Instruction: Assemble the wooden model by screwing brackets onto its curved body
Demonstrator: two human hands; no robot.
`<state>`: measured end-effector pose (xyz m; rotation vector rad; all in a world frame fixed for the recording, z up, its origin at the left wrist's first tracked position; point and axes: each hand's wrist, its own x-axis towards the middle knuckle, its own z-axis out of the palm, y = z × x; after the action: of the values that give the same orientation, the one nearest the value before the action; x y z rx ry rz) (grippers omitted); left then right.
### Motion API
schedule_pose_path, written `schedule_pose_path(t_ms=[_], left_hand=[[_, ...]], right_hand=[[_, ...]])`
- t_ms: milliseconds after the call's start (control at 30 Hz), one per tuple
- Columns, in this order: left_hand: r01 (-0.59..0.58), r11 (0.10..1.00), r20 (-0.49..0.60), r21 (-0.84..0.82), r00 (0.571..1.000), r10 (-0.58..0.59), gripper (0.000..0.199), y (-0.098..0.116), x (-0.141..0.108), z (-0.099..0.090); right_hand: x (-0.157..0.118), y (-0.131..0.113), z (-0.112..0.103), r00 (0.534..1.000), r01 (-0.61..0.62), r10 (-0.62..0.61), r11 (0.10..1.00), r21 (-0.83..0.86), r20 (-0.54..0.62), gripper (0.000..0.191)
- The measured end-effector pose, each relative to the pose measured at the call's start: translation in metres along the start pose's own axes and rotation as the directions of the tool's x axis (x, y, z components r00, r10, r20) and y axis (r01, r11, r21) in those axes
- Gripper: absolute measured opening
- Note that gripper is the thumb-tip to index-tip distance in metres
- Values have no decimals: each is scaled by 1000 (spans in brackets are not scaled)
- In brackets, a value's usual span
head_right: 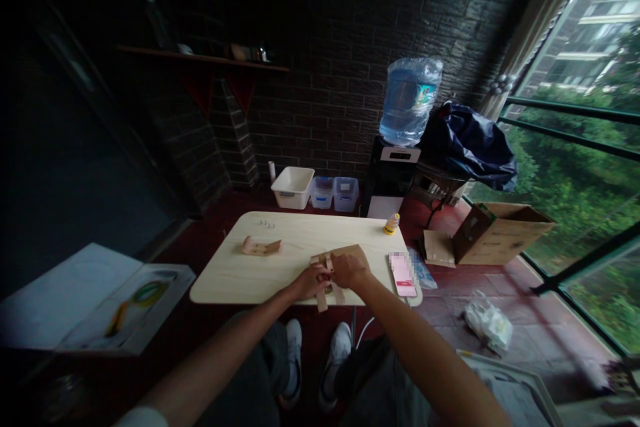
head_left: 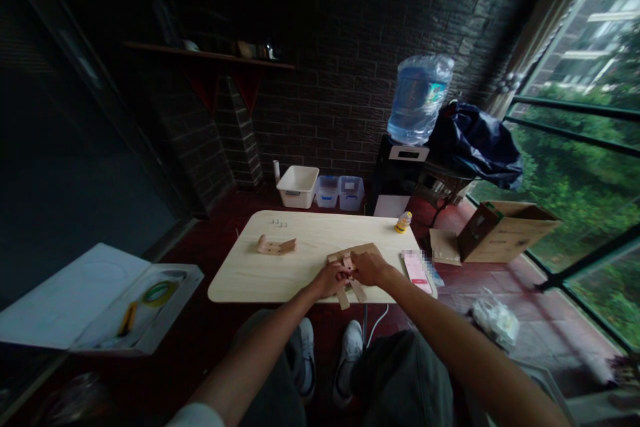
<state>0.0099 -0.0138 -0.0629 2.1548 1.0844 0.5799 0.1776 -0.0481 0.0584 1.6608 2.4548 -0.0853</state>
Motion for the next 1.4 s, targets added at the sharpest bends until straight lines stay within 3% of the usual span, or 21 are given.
schedule_pose_path(t_ms=[167,433,700,967,1200,1400], left_hand=[[2,1000,-22,-26,1000,-3,20,-4,2,2],[-32,993,-18,-114,999,30,18,-6,0,4],[-25,997,-29,-75,999,23,19,-11,4,4],[-2,1000,14,-9,1000,2,18,-9,3,3],[-24,1000,-11,-17,1000,23,22,-9,4,3],[-24,1000,10,-3,1000,24,19,-9,3,1]], right_hand=[[-6,5,0,997,70,-70,998,5,13,37],[-3,5,12,994,-104,104,995,6,-17,46],[-4,10,5,997,70,-70,998,-8,-35,36],[8,4,12,998,-42,40,998,-39,-47,44],[3,9,8,995,93,-94,995,-42,-19,35],[6,2,8,1000,-19,18,997,-78,-18,44]])
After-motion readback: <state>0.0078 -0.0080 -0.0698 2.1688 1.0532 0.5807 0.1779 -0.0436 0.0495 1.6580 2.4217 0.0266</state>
